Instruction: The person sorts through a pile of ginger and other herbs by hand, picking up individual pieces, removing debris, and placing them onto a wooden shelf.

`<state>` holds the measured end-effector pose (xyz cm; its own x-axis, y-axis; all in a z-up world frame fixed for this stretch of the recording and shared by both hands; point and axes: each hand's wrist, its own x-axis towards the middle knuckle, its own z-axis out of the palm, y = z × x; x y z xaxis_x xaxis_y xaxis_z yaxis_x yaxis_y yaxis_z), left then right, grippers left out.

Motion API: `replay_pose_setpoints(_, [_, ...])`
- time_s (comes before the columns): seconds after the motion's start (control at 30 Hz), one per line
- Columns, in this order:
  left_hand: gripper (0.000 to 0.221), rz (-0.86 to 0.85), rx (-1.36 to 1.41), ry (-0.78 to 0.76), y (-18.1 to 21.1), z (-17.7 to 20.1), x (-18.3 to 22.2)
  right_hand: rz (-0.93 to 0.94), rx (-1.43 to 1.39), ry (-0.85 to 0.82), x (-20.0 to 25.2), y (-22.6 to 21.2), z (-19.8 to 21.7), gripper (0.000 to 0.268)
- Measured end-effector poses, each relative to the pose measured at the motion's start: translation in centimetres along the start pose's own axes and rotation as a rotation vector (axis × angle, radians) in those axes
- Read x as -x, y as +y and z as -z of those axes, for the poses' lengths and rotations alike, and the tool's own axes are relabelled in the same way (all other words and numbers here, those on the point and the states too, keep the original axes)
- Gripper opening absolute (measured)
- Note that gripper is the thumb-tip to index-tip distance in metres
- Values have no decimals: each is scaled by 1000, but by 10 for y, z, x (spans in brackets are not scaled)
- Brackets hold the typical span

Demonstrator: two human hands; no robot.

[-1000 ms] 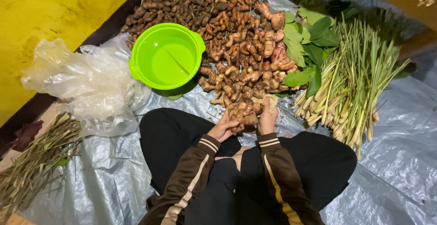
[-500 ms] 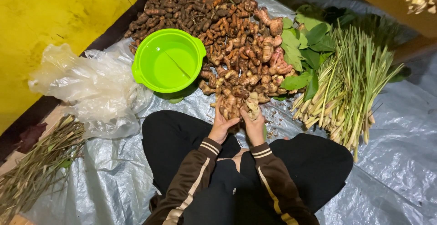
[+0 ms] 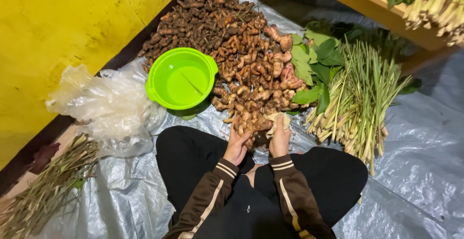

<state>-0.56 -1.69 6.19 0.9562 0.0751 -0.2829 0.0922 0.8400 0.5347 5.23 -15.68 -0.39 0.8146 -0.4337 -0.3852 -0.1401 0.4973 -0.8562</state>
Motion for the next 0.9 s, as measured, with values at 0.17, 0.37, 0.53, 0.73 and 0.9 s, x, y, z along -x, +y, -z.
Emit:
replay_pose_setpoints(0.17, [81, -51, -25, 28, 13, -25, 3, -165, -205, -311, 62, -80, -42, 58])
replay_pose_setpoints(0.37, [87, -49, -30, 45, 25, -44, 5, -19, -47, -323, 63, -76, -45, 34])
replay_pose_setpoints(0.53, [79, -38, 8, 42, 28, -53, 9, 60, -56, -287, 50, -73, -47, 31])
replay_pose_setpoints(0.73, [88, -34, 13, 21, 22, -49, -3, -26, -111, -282, 38, -69, -51, 21])
replay_pose_setpoints(0.9, [97, -140, -87, 32, 36, -64, -6, 443, 899, -448, 4, -33, -6, 40])
